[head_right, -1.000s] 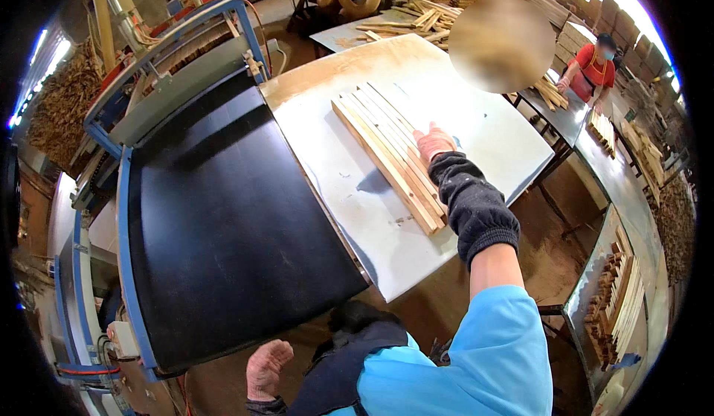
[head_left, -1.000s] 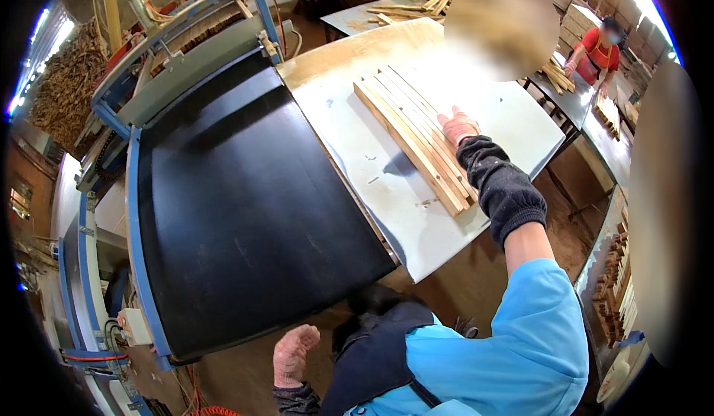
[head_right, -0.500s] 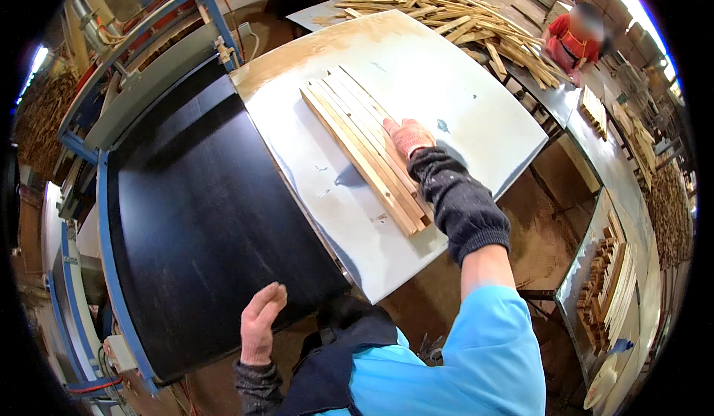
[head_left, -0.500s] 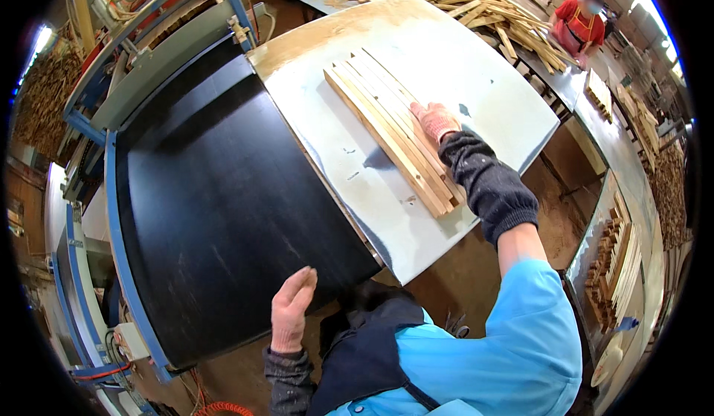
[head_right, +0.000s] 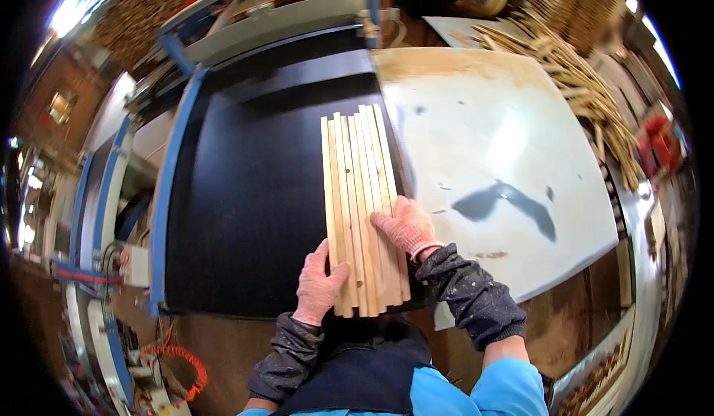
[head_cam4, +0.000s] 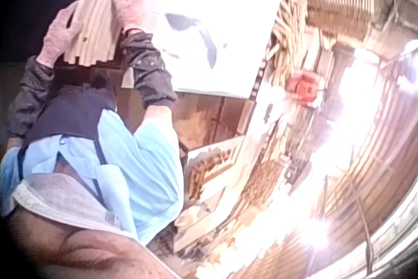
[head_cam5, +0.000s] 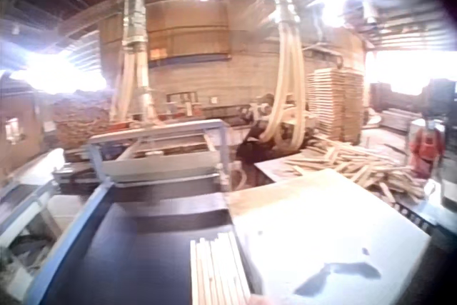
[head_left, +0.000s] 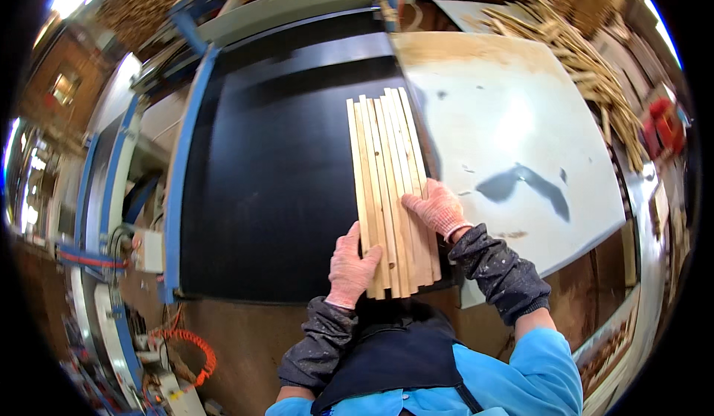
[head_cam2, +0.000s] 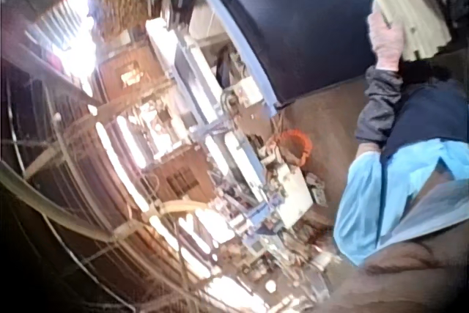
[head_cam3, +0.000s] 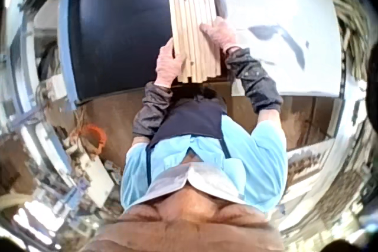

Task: The person repeatedly picks up bundles of thin wooden strips from a metal table, carries them to a conveyor belt, and places them onto the belt. The person also stacks the strips on the table and briefly interacts with a machine control panel.

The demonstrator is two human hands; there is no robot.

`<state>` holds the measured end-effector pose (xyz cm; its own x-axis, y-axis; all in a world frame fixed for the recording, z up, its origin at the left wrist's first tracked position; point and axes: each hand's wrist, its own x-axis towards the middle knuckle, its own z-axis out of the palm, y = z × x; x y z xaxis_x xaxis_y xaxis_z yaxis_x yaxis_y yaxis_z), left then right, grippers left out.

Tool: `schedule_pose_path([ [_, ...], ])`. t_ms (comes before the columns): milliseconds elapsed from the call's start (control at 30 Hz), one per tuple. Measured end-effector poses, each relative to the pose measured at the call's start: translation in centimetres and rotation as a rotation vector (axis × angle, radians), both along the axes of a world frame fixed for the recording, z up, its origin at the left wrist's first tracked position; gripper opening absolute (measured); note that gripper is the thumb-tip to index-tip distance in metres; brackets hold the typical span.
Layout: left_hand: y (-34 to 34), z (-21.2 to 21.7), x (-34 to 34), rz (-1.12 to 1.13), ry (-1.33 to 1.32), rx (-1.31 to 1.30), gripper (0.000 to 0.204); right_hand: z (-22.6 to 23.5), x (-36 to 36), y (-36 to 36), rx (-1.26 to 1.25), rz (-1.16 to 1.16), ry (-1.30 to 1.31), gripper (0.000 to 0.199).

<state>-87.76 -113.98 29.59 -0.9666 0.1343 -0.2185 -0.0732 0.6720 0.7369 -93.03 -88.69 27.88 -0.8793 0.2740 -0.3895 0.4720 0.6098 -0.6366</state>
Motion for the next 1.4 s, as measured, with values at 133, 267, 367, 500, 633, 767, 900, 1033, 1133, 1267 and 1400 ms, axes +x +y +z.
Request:
schedule_pose_path([
  [133,-10.5,0.3,-0.8,0.192,-0.033,-0.047,0.068,-0.6,-3.7,-10.6,-0.03,0.203,0.001,0.077],
  [267,-19.9,0.6,0.8,0.399,0.103,0.041,0.056,-0.2,-7.1,-20.9,-0.096,0.333,0.042,0.077],
  [367,-27.2,1.2,3.5,0.5,0.156,-0.055,0.046,-0.2,-9.3,-29.6,-0.1,0.403,0.092,0.077],
  [500,-34.5,1.7,7.4,0.646,-0.011,-0.068,0.046,-0.5,-10.9,-38.4,-0.062,0.422,0.115,0.066],
  [633,-40.7,1.2,7.0,0.71,-0.037,0.621,0.049,-0.9,-12.3,-45.4,-0.096,0.432,0.111,0.071],
  [767,-44.7,2.2,6.7,0.731,-0.214,0.723,0.058,-0.4,-12.3,-48.1,-0.151,0.416,0.07,0.072],
  [900,-45.7,2.5,6.2,0.693,-0.302,0.82,0.062,0.9,-11.6,-48.6,-0.203,0.366,0.102,0.062],
  [1033,-45.4,2.2,6.0,0.71,-0.286,0.839,0.064,1.6,-10.9,-48.8,-0.246,0.341,0.102,0.059],
  [1133,-45.2,2.1,6.0,0.776,-0.286,0.919,0.059,1.1,-10.2,-48.7,-0.225,0.337,0.086,0.066],
  [1267,-44.9,2.3,5.7,0.793,-0.262,0.9,0.054,0.1,-9.2,-48.2,-0.178,0.342,0.1,0.078],
  [1400,-45.0,2.8,5.4,0.775,-0.279,0.868,0.057,1.1,-8.3,-47.8,-0.216,0.383,0.144,0.089],
])
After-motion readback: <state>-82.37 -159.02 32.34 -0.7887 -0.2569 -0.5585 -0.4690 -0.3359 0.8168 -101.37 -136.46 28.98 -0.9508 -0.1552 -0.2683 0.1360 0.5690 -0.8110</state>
